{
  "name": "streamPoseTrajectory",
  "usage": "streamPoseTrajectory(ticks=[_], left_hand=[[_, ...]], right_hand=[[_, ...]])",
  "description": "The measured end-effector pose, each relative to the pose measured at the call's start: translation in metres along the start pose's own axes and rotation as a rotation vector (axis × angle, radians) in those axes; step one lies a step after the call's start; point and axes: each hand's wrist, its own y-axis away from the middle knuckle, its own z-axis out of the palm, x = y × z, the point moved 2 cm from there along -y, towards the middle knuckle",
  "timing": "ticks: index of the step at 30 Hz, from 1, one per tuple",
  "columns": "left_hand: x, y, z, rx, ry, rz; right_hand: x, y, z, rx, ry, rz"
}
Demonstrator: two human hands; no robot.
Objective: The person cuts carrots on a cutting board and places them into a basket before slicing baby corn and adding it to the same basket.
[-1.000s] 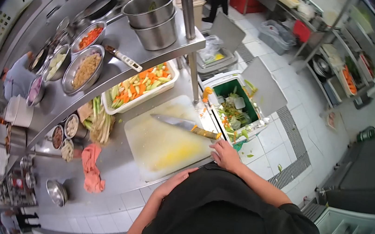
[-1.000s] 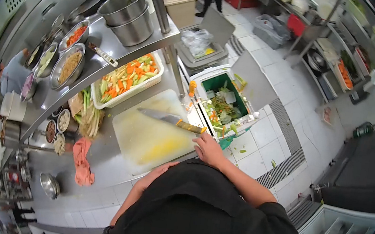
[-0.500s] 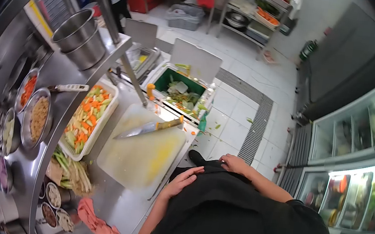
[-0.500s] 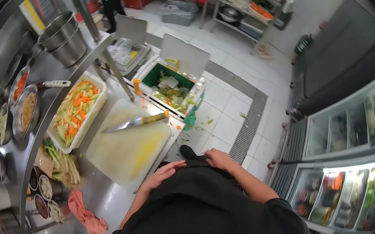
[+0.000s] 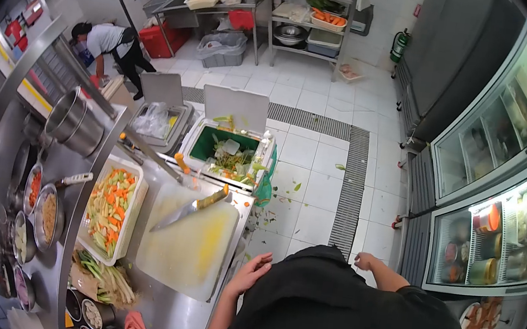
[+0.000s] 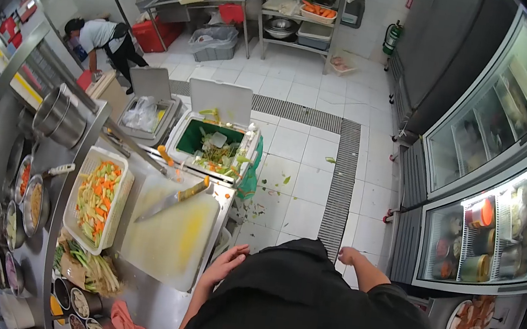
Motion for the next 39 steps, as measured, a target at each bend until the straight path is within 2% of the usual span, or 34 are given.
streamPoseTrajectory(ticks=[2, 4, 5, 6, 8, 10, 12, 13, 15, 16, 18, 19, 20, 23, 25, 26, 28, 29, 31, 34, 35, 36, 38, 39], left_hand=[[-0.008, -0.022, 0.010, -0.002, 0.021, 0.005], [-0.022, -0.048, 0.022, -0.061, 0.293, 0.015], [-0.043, -0.065, 0.023, -0.022, 0.381, -0.031], [-0.055, -0.080, 0.029, -0.029, 0.359, -0.034], [-0.081, -0.106, 0.040, 0.154, 0.251, -0.233], [-0.150, -0.138, 0.033, 0.125, 0.167, -0.283], [-0.204, -0.158, 0.038, -0.137, -0.021, -0.319], [-0.186, -0.161, 0.052, -0.135, -0.023, -0.324], [-0.127, -0.157, 0.082, -0.316, -0.574, -0.186], [-0.129, -0.168, 0.084, -0.317, -0.579, -0.191], [-0.169, -0.201, 0.063, 0.082, -0.548, -0.414], [-0.171, -0.209, 0.058, 0.165, -0.469, -0.404], [-0.136, -0.215, 0.065, 0.155, -0.576, -0.398], [-0.123, -0.238, 0.056, 0.161, -0.539, -0.415], [-0.117, -0.257, 0.051, 0.098, -0.398, -0.553], [-0.110, -0.270, 0.050, 0.083, -0.409, -0.551], [-0.099, -0.298, 0.052, 0.089, -0.301, -0.616], [-0.099, -0.318, 0.049, 0.065, -0.304, -0.609], [-0.104, -0.367, 0.039, 0.008, -0.100, -0.574], [-0.103, -0.451, 0.008, -0.078, -0.098, -0.553], [-0.087, -0.468, 0.000, -0.021, -0.199, -0.544], [-0.051, -0.471, 0.004, 0.029, -0.138, -0.570], [-0.066, -0.500, -0.028, 0.152, -0.060, -0.706], [-0.067, -0.502, -0.037, 0.152, -0.042, -0.707]], right_hand=[[0.020, -0.008, 0.013, 0.020, -0.003, -0.052], [0.033, -0.012, 0.017, 0.056, -0.040, -0.109], [0.041, -0.019, 0.019, 0.072, -0.052, -0.136], [0.051, -0.027, 0.021, 0.089, -0.068, -0.161], [0.069, -0.039, 0.019, 0.091, -0.169, -0.138], [0.080, -0.032, 0.004, 0.142, -0.254, -0.145], [0.106, -0.041, 0.002, 0.151, -0.262, -0.144], [0.118, -0.046, 0.000, 0.159, -0.254, -0.149], [0.134, -0.050, -0.010, 0.152, -0.244, -0.144], [0.138, -0.052, -0.019, 0.153, -0.231, -0.134], [0.141, -0.056, -0.039, 0.178, -0.255, -0.147], [0.141, -0.059, -0.050, 0.205, -0.269, -0.160], [0.140, -0.063, -0.061, 0.202, -0.270, -0.158], [0.122, -0.077, -0.098, 0.275, -0.333, -0.236], [0.107, -0.083, -0.128, 0.329, -0.350, -0.313], [0.098, -0.085, -0.144, 0.364, -0.359, -0.348], [0.084, -0.094, -0.173, 0.376, -0.419, -0.327], [0.081, -0.097, -0.188, 0.379, -0.467, -0.321], [0.077, -0.100, -0.221, 0.357, -0.451, -0.265], [0.086, -0.124, -0.255, 0.323, -0.398, -0.212], [0.096, -0.132, -0.261, 0.354, -0.339, -0.183], [0.108, -0.142, -0.267, 0.386, -0.277, -0.157], [0.139, -0.165, -0.268, 0.406, -0.275, -0.099], [0.152, -0.173, -0.270, 0.400, -0.259, -0.099]])
